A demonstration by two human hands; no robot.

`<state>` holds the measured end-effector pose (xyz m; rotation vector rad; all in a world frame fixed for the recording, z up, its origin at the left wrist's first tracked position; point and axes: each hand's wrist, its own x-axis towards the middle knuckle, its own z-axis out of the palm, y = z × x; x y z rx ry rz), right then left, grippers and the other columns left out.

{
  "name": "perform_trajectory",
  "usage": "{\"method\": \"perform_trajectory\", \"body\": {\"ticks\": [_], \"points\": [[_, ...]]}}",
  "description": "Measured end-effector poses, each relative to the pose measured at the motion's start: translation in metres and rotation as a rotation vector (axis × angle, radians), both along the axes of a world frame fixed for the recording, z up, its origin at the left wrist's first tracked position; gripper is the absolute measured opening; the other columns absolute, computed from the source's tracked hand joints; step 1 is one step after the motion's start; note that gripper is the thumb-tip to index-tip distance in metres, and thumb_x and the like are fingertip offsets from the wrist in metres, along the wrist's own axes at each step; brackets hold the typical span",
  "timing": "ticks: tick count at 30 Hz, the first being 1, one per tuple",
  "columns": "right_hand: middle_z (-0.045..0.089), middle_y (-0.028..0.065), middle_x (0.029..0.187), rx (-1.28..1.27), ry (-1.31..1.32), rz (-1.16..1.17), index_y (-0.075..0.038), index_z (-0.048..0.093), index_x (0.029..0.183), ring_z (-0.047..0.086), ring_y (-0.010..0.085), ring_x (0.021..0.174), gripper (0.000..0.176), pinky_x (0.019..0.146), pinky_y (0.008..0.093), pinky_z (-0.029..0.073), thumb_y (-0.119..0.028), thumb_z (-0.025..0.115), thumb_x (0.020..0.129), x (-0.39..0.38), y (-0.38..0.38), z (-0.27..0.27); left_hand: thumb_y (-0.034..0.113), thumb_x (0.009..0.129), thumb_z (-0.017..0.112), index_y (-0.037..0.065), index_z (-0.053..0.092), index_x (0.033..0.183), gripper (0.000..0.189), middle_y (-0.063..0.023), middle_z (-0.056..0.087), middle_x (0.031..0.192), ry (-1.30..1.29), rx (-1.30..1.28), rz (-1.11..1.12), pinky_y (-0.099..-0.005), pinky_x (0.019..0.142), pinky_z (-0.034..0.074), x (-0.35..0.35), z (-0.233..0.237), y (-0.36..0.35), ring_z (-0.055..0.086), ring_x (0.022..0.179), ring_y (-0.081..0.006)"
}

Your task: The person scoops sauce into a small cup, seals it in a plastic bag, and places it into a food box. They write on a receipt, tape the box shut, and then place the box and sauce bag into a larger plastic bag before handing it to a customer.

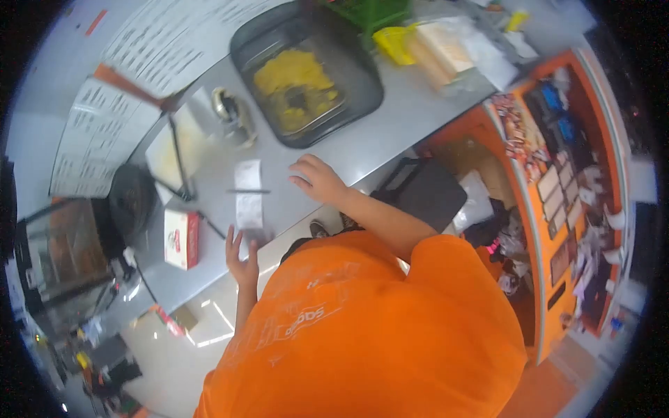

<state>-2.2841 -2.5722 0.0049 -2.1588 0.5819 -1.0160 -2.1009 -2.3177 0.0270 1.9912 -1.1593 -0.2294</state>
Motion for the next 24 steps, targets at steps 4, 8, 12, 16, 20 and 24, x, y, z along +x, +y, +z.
{"method": "perform_trajectory", "body": {"ticks": [4,8,12,16,20,24], "points": [[0.062,0.011,0.092,0.12,0.005,-0.338,-0.001,0.067,0.099,0.062,0.0229,0.08,0.013,0.069,0.0307,0.05,-0.006,0.068,0.088,-0.08,-0.037,0.017,0.009,0.083,0.072,-0.001,0.066,0.117,0.036,-0.0245,0.052,0.14,0.059,-0.054,-0.092,-0.0459,0.108,0.039,-0.008,0.006,-0.017,0.05,0.131,-0.0394],[0.068,0.0127,0.09,0.137,-0.126,-0.849,-0.002,0.07,0.095,0.065,0.0216,0.079,0.012,0.073,0.0326,0.051,-0.012,0.065,0.093,-0.171,-0.091,0.034,0.008,0.083,0.07,0.003,0.067,0.118,0.035,-0.0219,0.053,0.14,0.089,-0.128,-0.271,-0.0451,0.109,0.038,-0.016,0.002,-0.058,0.051,0.13,-0.0374],[0.067,0.0128,0.082,0.005,-0.06,-1.086,0.0,0.069,0.099,0.065,0.0202,0.077,0.019,0.072,0.0325,0.05,-0.018,0.063,0.095,-0.277,-0.184,0.036,0.005,0.08,0.071,0.003,0.067,0.116,0.037,-0.0218,0.056,0.136,-0.05,-0.126,-0.497,-0.0438,0.104,0.043,-0.016,0.016,-0.111,0.053,0.126,-0.0391],[0.07,0.0159,0.091,0.093,-0.095,-1.132,-0.001,0.07,0.098,0.068,0.0208,0.081,0.021,0.076,0.0349,0.053,-0.019,0.069,0.089,-0.341,-0.289,0.057,0.004,0.081,0.07,0.001,0.067,0.115,0.033,-0.0222,0.058,0.133,-0.022,-0.16,-0.442,-0.0432,0.1,0.047,-0.033,0.024,-0.149,0.058,0.12,-0.0378],[0.069,0.0158,0.092,0.1,0.214,-1.057,-0.002,0.072,0.094,0.068,0.0275,0.084,0.018,0.078,0.038,0.053,-0.017,0.071,0.084,-0.385,-0.407,0.039,0.002,0.083,0.067,0.0,0.066,0.116,0.033,-0.0231,0.058,0.133,-0.079,-0.087,-0.325,-0.0436,0.099,0.048,-0.057,0.033,-0.188,0.06,0.118,-0.0372],[0.068,0.0162,0.102,0.126,0.627,-0.912,-0.007,0.075,0.093,0.065,0.0344,0.1,0.019,0.085,0.044,0.051,-0.021,0.07,0.082,-0.404,-0.499,-0.009,0.001,0.084,0.065,0.0,0.066,0.117,0.034,-0.024,0.058,0.132,-0.086,-0.051,-0.199,-0.0439,0.099,0.049,-0.081,0.049,-0.224,0.061,0.115,-0.0377]]}}
